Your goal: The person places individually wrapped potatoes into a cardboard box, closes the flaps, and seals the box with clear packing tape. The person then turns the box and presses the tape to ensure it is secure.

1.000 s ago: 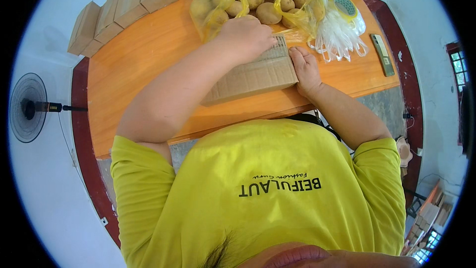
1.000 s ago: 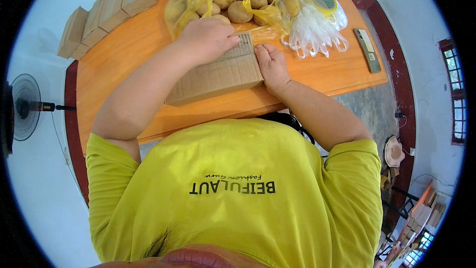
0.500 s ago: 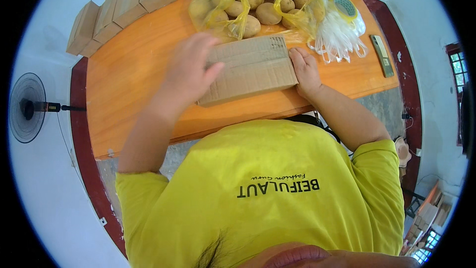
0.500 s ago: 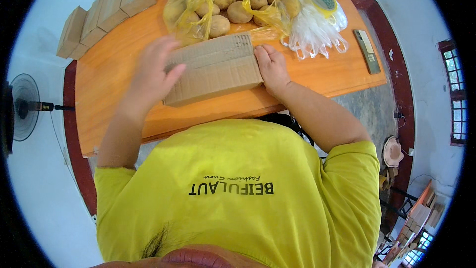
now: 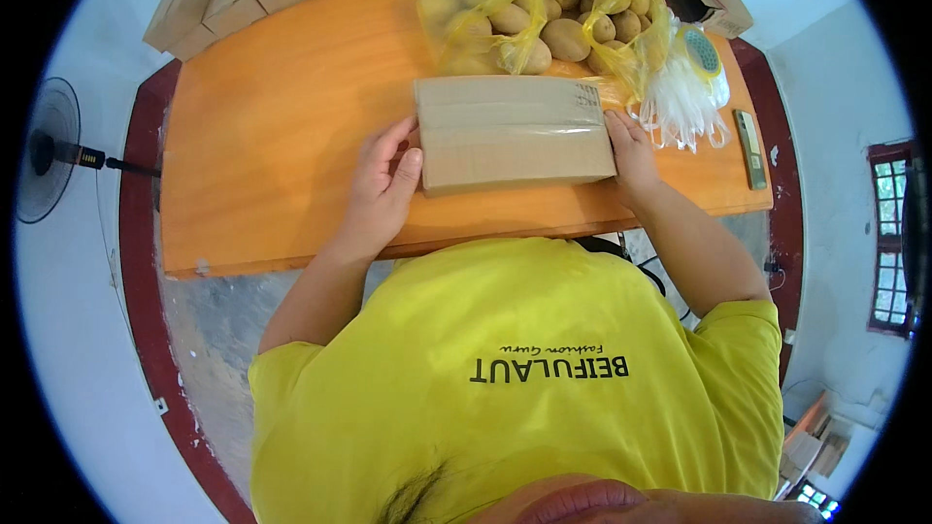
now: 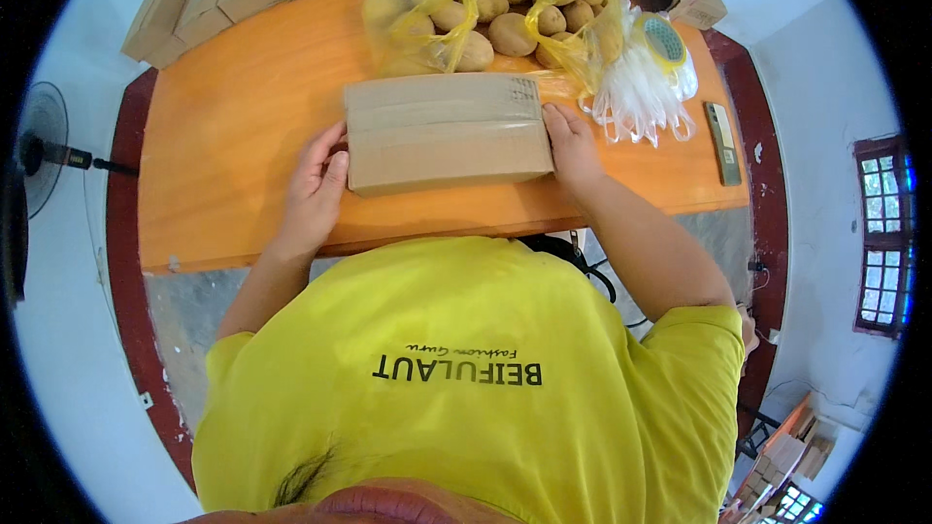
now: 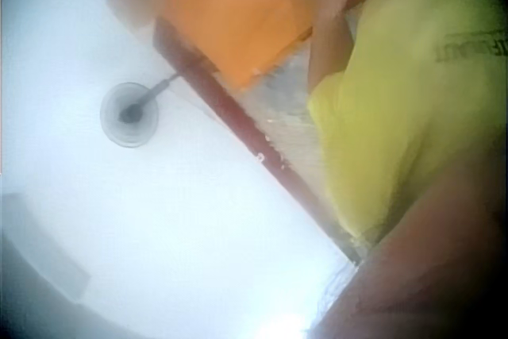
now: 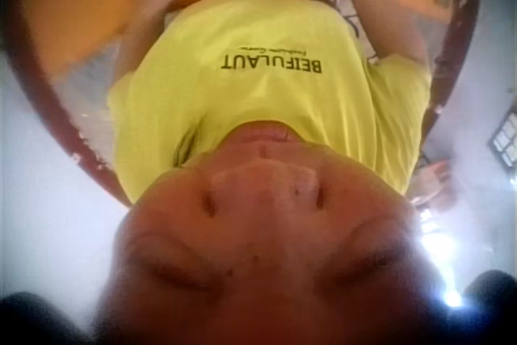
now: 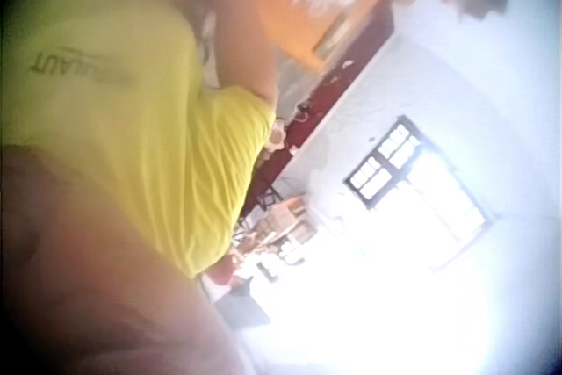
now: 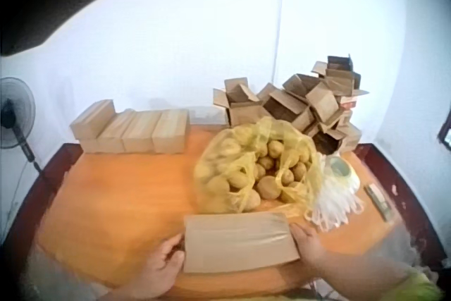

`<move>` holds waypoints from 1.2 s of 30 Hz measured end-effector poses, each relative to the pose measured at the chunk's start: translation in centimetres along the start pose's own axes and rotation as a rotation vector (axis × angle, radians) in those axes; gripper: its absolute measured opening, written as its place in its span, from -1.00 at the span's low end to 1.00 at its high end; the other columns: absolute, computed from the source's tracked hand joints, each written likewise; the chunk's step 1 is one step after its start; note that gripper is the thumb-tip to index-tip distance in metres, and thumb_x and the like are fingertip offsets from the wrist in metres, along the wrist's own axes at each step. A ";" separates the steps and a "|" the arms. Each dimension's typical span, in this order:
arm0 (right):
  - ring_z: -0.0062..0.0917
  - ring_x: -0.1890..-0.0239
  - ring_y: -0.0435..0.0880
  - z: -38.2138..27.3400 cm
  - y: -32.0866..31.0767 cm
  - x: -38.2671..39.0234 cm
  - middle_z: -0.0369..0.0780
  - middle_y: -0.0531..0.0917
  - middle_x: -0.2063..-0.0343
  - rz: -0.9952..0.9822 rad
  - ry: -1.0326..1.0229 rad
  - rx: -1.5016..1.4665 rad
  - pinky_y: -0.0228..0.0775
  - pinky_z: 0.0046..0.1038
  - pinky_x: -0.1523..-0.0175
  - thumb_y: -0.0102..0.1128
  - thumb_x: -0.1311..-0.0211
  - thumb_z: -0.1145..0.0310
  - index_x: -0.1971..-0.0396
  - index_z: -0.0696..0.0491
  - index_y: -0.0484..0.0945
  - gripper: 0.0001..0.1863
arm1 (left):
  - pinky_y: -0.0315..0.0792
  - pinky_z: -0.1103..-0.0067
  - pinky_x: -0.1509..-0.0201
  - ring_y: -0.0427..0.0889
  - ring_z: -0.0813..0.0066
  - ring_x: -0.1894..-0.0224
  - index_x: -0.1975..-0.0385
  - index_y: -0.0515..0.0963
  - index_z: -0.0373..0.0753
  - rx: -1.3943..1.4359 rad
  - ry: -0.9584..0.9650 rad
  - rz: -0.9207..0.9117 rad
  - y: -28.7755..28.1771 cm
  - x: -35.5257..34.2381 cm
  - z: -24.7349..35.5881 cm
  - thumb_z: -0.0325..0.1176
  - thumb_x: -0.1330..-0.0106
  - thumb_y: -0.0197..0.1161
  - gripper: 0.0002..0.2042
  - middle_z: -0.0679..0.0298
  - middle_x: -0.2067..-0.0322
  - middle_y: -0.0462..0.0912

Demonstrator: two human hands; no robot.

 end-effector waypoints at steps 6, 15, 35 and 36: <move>-0.64 0.18 0.55 0.3 -0.8 0.3 -0.29 0.63 0.19 0.071 0.029 -0.134 0.40 -0.57 0.06 0.01 -0.44 0.19 0.03 0.14 0.54 -0.66 | 0.45 0.53 -0.04 0.48 0.46 -0.02 -0.35 0.16 -0.27 0.136 0.013 -0.033 0.6 -0.4 2.1 -0.41 -0.48 0.01 -0.54 0.12 -0.20 0.30; -0.43 -0.02 0.59 1.7 -1.7 -0.7 -0.20 0.59 0.02 -0.048 0.011 -0.194 0.46 -0.36 -0.11 -0.05 -0.44 0.19 -0.05 0.09 0.44 -0.65 | 0.48 0.48 -0.04 0.53 0.45 0.00 -0.42 0.02 -0.16 0.836 -0.326 -0.001 0.6 -1.4 -0.8 -0.36 -0.50 -0.04 -0.47 0.11 -0.21 0.37; -0.53 0.09 0.56 0.1 -0.3 0.7 -0.22 0.59 0.14 -0.054 -0.072 -0.136 0.40 -0.48 -0.03 -0.07 -0.45 0.28 0.07 0.14 0.49 -0.73 | 0.49 0.62 0.04 0.58 0.68 0.09 -0.25 0.37 -0.17 0.955 -0.474 0.018 2.5 -2.1 -0.2 -0.31 -0.51 -0.04 -0.65 0.43 0.02 0.60; -0.56 0.14 0.55 -0.4 0.1 1.0 -0.24 0.60 0.19 -0.038 -0.094 -0.118 0.40 -0.51 0.02 -0.07 -0.45 0.28 0.11 0.13 0.51 -0.74 | 0.49 0.63 0.05 0.58 0.69 0.10 -0.24 0.37 -0.17 0.873 -0.481 0.029 2.3 -2.1 -0.7 -0.32 -0.51 -0.06 -0.65 0.41 0.03 0.60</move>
Point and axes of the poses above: each hand's wrist, its own x-axis away from the middle knuckle, its own y-axis out of the palm, z = x × y, the point moved 7 cm from there along -x, towards the middle knuckle
